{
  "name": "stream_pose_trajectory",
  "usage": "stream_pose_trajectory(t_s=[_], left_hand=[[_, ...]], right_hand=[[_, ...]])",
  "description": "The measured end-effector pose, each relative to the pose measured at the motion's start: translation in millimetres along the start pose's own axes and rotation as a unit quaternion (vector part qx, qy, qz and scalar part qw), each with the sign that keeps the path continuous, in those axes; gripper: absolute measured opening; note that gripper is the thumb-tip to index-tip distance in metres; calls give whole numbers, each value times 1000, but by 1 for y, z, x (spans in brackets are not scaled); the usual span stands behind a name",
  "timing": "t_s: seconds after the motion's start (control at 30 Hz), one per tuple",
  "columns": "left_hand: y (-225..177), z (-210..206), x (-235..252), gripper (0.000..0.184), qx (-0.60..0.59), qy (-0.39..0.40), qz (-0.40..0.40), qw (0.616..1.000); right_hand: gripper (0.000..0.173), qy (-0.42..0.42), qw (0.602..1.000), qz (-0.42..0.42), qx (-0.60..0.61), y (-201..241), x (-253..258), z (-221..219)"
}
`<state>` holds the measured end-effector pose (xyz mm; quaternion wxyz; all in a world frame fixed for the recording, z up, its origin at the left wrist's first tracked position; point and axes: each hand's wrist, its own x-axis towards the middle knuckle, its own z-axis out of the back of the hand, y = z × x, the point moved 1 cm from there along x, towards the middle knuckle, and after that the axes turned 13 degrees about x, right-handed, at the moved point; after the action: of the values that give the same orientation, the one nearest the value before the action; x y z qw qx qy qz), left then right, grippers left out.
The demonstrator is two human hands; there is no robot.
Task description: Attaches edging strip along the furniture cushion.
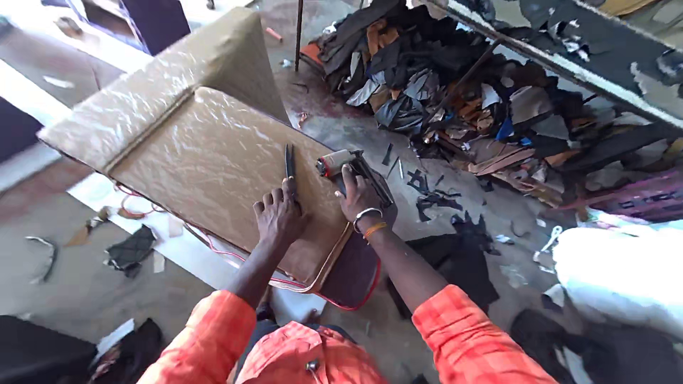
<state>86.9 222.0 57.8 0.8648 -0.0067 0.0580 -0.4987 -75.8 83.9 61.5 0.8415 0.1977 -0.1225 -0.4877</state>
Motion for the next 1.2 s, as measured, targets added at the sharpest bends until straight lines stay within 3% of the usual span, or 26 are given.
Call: stream_pose_trajectory(t_s=[0.07, 0.17, 0.2, 0.23, 0.3, 0.37, 0.4, 0.43, 0.5, 0.53, 0.6, 0.67, 0.7, 0.77, 0.87, 0.97, 1.03, 1.1, 1.2], left_hand=[[0, 0, 2, 84, -11, 31, 25, 999], [15, 8, -5, 62, -189, 90, 94, 973], [22, 11, -15, 52, -303, 91, 104, 943], [24, 19, -33, 44, -434, 100, 110, 888], [21, 38, -76, 41, -643, 124, 113, 747], [9, 42, -121, 17, -763, 102, 90, 632], [1, 40, -137, 22, -796, 86, 65, 596], [-5, 36, -151, 37, -805, 73, 29, 588], [-9, 22, -170, 47, -781, 30, -46, 622], [-8, 13, -177, 49, -766, 21, -85, 637], [-5, -2, -186, 47, -736, 23, -167, 655], [-9, -10, -190, 42, -734, 38, -220, 642], [-13, -13, -194, 41, -739, 43, -219, 635], [-24, -21, -199, 38, -733, 43, -205, 647], [-32, -33, -209, 45, -665, 41, -190, 721], [-18, -71, -224, 70, -590, -1, -151, 793], [-2, -105, -229, 63, -499, -34, -60, 864], [14, -125, -220, 59, -411, 15, 2, 911], [25, -132, -199, 52, -317, 71, -52, 944]], right_hand=[[75, -7, 1000, 20, 9, -6, -2, -5], [73, -62, 990, 103, 68, -10, -21, 6], [70, -79, 983, 126, 104, -6, -37, 14], [65, -75, 975, 133, 159, 2, -58, 23], [49, -6, 941, 118, 316, 19, -110, 28], [37, 171, 843, 51, 508, 33, -159, 18], [33, 268, 753, 0, 601, 38, -176, 12], [33, 348, 647, -50, 676, 40, -189, 7], [42, 434, 440, -138, 774, 32, -210, 1], [49, 458, 375, -158, 790, 26, -218, 1], [52, 490, 315, -167, 796, 13, -231, 6], [43, 535, 266, -118, 794, 0, -236, 11], [42, 555, 258, -99, 785, -6, -235, 12], [46, 600, 292, -70, 741, -18, -231, 16], [54, 631, 390, -32, 670, -41, -227, 34], [53, 622, 448, -64, 639, -74, -236, 51], [54, 620, 485, -80, 612, -96, -246, 61], [57, 606, 514, -91, 601, -121, -256, 66], [67, 587, 576, -79, 563, -145, -269, 73]])
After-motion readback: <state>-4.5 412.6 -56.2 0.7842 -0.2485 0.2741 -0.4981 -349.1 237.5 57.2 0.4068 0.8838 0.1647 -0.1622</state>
